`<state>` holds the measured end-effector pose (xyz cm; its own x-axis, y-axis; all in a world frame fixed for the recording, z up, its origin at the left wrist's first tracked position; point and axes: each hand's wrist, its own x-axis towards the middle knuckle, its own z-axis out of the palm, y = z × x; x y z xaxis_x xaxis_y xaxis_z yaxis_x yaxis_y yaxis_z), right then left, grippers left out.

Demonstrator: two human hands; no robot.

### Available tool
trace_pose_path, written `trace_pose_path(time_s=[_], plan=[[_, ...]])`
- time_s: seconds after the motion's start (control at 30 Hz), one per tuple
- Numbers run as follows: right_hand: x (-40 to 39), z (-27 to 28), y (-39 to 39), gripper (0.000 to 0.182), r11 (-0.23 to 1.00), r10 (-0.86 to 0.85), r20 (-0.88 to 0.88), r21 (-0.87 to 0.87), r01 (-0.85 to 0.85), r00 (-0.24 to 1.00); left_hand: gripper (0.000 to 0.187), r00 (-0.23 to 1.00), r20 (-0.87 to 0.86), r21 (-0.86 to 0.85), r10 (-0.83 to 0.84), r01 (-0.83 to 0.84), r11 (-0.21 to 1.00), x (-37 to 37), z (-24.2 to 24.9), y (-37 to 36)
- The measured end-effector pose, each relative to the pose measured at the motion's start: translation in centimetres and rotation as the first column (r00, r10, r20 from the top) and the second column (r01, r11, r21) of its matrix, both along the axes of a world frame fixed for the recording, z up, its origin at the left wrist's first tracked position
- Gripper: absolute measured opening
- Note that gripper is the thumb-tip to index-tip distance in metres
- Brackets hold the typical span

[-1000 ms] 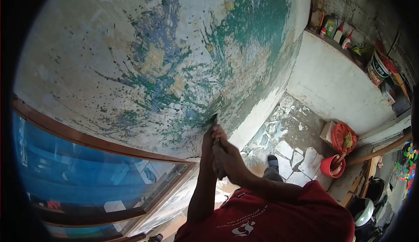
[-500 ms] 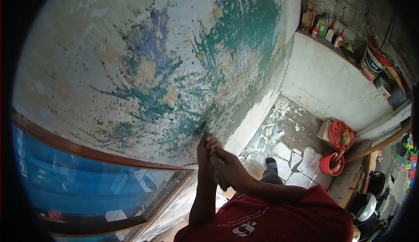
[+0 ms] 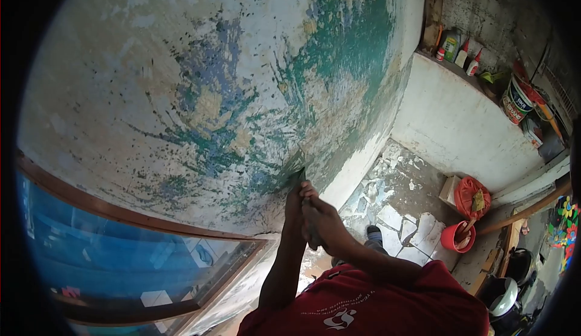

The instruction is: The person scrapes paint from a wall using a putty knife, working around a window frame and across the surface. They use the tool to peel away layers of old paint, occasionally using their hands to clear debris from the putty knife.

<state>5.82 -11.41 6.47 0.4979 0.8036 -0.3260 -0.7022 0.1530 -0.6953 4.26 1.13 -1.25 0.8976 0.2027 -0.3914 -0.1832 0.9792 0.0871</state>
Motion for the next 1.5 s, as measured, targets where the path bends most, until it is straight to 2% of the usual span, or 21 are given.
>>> trace_pose_path(time_s=[0.07, 0.1, 0.13, 0.2, 0.3, 0.33, 0.4, 0.43, 0.53, 0.57, 0.6, 0.67, 0.7, 0.8, 0.83, 0.93, 0.97, 1.07, 1.1, 1.43, 1.5], plan=[[0.0, 0.9, -1.0, 0.017, 0.999, 0.012, 0.077, -0.053, -0.008, 0.997, 0.023, 0.999, 0.043, 0.210, -0.028, 0.018, 0.978, 0.4, 0.1, -0.5], [-0.4, 1.3, -1.4, 0.016, 0.999, 0.054, 0.101, -0.002, -0.054, 0.993, 0.023, 0.999, -0.017, 0.143, 0.048, -0.045, 0.989, -0.6, 1.6, -0.7], [-1.1, 1.5, -1.8, 0.016, 0.994, 0.095, 0.120, 0.042, -0.100, 0.988, 0.019, 0.987, 0.153, 0.015, 0.043, -0.045, 0.999, -1.7, 1.8, -0.4], [-0.9, 1.7, -1.3, 0.016, 0.995, 0.080, 0.096, 0.054, -0.086, 0.992, 0.020, 0.983, 0.182, -0.123, -0.005, 0.028, 0.992, -1.8, 1.1, 0.6], [0.4, -0.2, -0.6, 0.014, 0.999, 0.020, 0.006, -0.026, -0.019, 1.000, 0.027, 0.997, -0.070, 0.050, 0.030, -0.027, 0.998, 1.1, 0.1, -0.5], [1.1, -1.1, -0.7, 0.013, 1.000, 0.015, -0.065, -0.002, -0.015, 0.998, 0.026, 0.996, -0.069, 0.070, 0.053, -0.048, 0.996, 0.5, -0.7, -0.8], [0.0, -0.6, -1.5, 0.013, 0.998, 0.042, 0.012, -0.040, -0.042, 0.999, 0.024, 0.997, -0.040, 0.133, 0.072, -0.066, 0.989, 0.2, -1.2, -0.7], [-0.4, 0.5, -1.7, 0.016, 0.997, 0.073, 0.099, -0.043, -0.069, 0.992, 0.022, 0.996, 0.038, 0.027, 0.081, -0.082, 0.996, -0.9, 0.4, -0.8], [-0.2, 0.4, -1.6, 0.020, 0.991, 0.130, 0.063, 0.021, -0.132, 0.990, 0.022, 0.999, -0.014, 0.002, 0.051, -0.051, 0.999, -0.8, -0.7, 0.4], [0.0, 0.4, -1.2, 0.018, 0.999, 0.045, 0.030, -0.004, -0.045, 0.999, 0.023, 0.998, -0.064, 0.115, -0.014, 0.021, 0.993, -0.1, 0.2, 0.1], [0.4, -1.1, -0.9, 0.018, 1.000, 0.002, 0.026, 0.015, -0.002, 1.000, 0.023, 0.997, -0.082, 0.130, 0.003, 0.008, 0.992, 0.4, 0.3, -0.5], [1.2, -0.8, -1.7, 0.020, 0.998, 0.062, -0.049, 0.020, -0.061, 0.997, 0.024, 0.993, -0.112, 0.169, 0.023, -0.004, 0.986, 1.3, 0.6, -1.3], [0.9, 0.2, -2.1, 0.020, 0.995, 0.095, -0.004, 0.026, -0.094, 0.996, 0.024, 0.998, -0.026, 0.117, 0.061, -0.058, 0.991, 0.5, 1.1, -1.3], [0.2, 1.9, -2.3, 0.022, 0.992, 0.121, 0.011, 0.045, -0.121, 0.993, 0.026, 0.992, 0.004, 0.037, 0.128, -0.128, 0.991, -0.9, 1.1, -0.4], [0.3, 1.3, -1.9, 0.022, 0.995, 0.099, -0.005, 0.026, -0.099, 0.995, 0.026, 0.998, 0.002, 0.096, 0.055, -0.055, 0.994, -0.7, 0.2, 0.2], [1.1, -0.6, -1.3, 0.018, 0.999, 0.040, -0.137, 0.042, -0.034, 0.990, 0.024, 0.979, -0.203, 0.295, 0.024, 0.037, 0.955, 1.0, -0.3, -0.9], [0.7, -0.4, -2.0, 0.018, 0.998, 0.070, -0.093, 0.015, -0.069, 0.993, 0.023, 0.980, -0.193, 0.309, 0.054, 0.009, 0.951, 0.4, 0.3, -1.6], [0.6, 1.1, -2.4, 0.018, 0.989, 0.141, -0.013, 0.036, -0.141, 0.990, 0.025, 0.964, -0.136, 0.156, 0.230, -0.208, 0.966, -0.7, 2.1, -1.7], [0.4, 1.1, -2.4, 0.018, 0.984, 0.172, -0.003, 0.051, -0.172, 0.985, 0.024, 0.989, -0.056, 0.099, 0.137, -0.131, 0.986, -1.0, 1.7, -1.0], [0.9, 1.0, -2.6, 0.021, 0.988, 0.128, -0.052, 0.093, -0.123, 0.990, 0.027, 0.979, -0.111, 0.306, 0.173, -0.131, 0.943, -0.2, 2.2, -2.3], [0.8, 1.4, -2.7, 0.019, 0.986, 0.138, -0.060, 0.103, -0.131, 0.989, 0.026, 0.998, -0.042, 0.238, 0.037, -0.026, 0.971, -0.6, 1.5, -1.1]])
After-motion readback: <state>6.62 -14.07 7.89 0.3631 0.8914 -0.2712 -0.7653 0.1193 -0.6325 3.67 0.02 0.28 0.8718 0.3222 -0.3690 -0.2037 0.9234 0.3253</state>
